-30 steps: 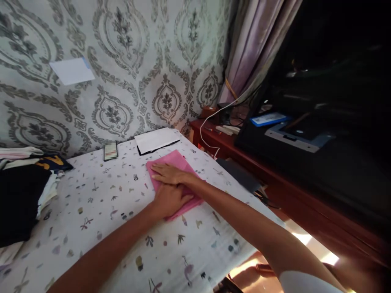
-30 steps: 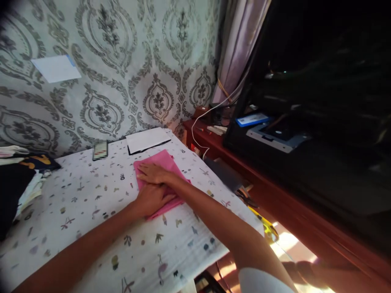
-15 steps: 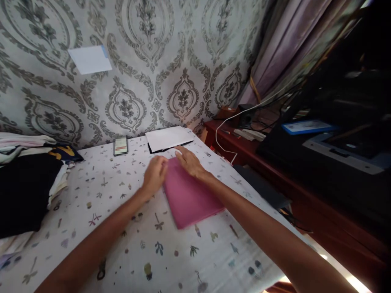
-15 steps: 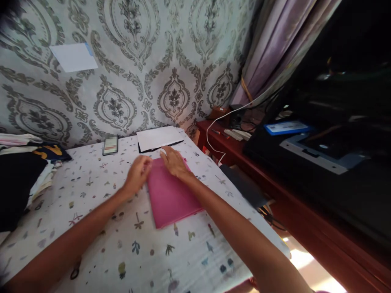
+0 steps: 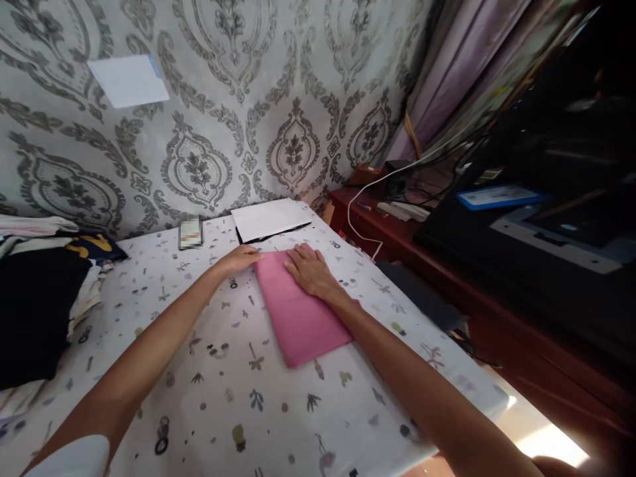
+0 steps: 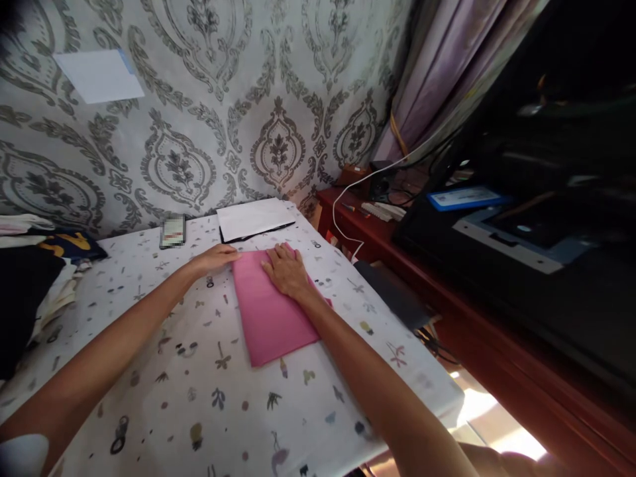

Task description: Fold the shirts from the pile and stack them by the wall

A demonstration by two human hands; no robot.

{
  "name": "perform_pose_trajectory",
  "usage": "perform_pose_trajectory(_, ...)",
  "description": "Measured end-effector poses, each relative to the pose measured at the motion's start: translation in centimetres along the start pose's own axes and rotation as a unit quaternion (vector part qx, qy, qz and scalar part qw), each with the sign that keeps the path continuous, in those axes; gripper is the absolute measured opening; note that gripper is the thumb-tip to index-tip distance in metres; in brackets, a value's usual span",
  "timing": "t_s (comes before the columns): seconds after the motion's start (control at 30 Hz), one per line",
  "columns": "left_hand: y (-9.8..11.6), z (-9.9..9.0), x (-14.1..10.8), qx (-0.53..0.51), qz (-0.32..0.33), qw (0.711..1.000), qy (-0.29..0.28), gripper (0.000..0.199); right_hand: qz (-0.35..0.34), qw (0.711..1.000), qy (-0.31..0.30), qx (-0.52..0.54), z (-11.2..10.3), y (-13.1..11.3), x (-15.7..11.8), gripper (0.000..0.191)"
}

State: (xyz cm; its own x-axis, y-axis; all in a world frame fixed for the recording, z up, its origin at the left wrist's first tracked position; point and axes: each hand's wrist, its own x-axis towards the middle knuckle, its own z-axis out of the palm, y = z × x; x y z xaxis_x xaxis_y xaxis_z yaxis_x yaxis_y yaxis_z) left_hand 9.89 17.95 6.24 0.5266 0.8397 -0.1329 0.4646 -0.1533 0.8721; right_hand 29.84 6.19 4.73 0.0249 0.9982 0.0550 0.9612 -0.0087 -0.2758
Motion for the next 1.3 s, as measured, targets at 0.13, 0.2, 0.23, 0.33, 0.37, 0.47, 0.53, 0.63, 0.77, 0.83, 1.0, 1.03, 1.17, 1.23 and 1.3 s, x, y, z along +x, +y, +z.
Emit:
perform_pose_trajectory(0.13, -0.1, -0.4, 0.5, 0.069, 0.057, 0.996, -0.004, 0.036, 0.0, 1.0, -0.005, -0.001, 0.1, 0.1, 0.0, 0.058)
perform_pose_trajectory(0.2, -0.2, -0.3, 0.5, 0.132, 0.092, 0.987, 0.021, 0.043, 0.0, 1.0, -0.006, -0.002, 0.0, 0.1, 0.0, 0.058)
perform_pose_trajectory(0.23, -0.3, -0.3, 0.3, 0.175, 0.11, 0.978, 0.041, 0.045, -0.001, 1.0, -0.006, -0.002, 0.0, 0.1, 0.0, 0.058)
perform_pose_trajectory(0.33, -0.3, -0.5, -0.8, 0.287, 0.139, 0.941, 0.113, 0.042, -0.005, 1.0, -0.006, 0.002, 0.0, 0.1, 0.0, 0.058)
perform_pose_trajectory(0.37, -0.2, -0.5, -1.6, 0.301, 0.141, 0.934, 0.133, 0.039, -0.006, 1.0, -0.006, 0.005, 0.0, 0.1, 0.0, 0.057)
perform_pose_trajectory(0.47, 0.6, 0.1, -4.6, 0.31, 0.185, 0.918, 0.161, 0.029, -0.008, 1.0, -0.001, 0.015, 0.4, 0.2, 0.0, 0.056)
perform_pose_trajectory(0.53, 1.5, 1.2, -6.8, 0.303, 0.244, 0.914, 0.117, 0.028, -0.013, 1.0, 0.004, 0.026, 0.5, 0.3, 0.1, 0.054)
perform_pose_trajectory(0.63, 2.9, 3.3, -8.9, 0.298, 0.305, 0.905, 0.003, 0.034, -0.006, 0.996, 0.039, 0.079, 0.0, 0.4, 0.1, 0.048)
perform_pose_trajectory(0.77, 4.0, 5.4, -8.0, 0.326, 0.313, 0.89, -0.065, 0.041, 0.03, 0.945, 0.224, 0.235, -2.4, -0.4, -2.9, 0.034)
perform_pose_trajectory(0.83, 4.1, 6.3, -6.7, 0.333, 0.304, 0.889, -0.075, 0.044, 0.036, 0.898, 0.26, 0.353, -3.5, -1.6, -6.5, 0.029)
perform_pose_trajectory(1.0, 3.2, 8.6, -4.7, 0.365, 0.26, 0.889, -0.099, 0.057, 0.141, 0.709, 0.002, 0.691, -2.6, -5.5, -17.6, 0.032)
perform_pose_trajectory(1.03, 3.0, 8.9, -4.6, 0.365, 0.252, 0.891, -0.094, 0.059, 0.166, 0.674, -0.023, 0.72, -2.1, -6.0, -19.2, 0.03)
perform_pose_trajectory(1.17, 2.3, 9.2, -4.5, 0.36, 0.246, 0.896, -0.084, 0.059, 0.212, 0.587, -0.065, 0.779, -1.1, -7.2, -22.1, 0.035)
perform_pose_trajectory(1.23, 2.2, 9.1, -4.4, 0.361, 0.25, 0.894, -0.085, 0.059, 0.215, 0.561, -0.09, 0.794, -1.1, -7.6, -21.8, 0.034)
perform_pose_trajectory(1.3, 2.1, 9.1, -4.3, 0.362, 0.256, 0.892, -0.084, 0.059, 0.215, 0.542, -0.114, 0.805, -0.9, -8.1, -21.1, 0.028)
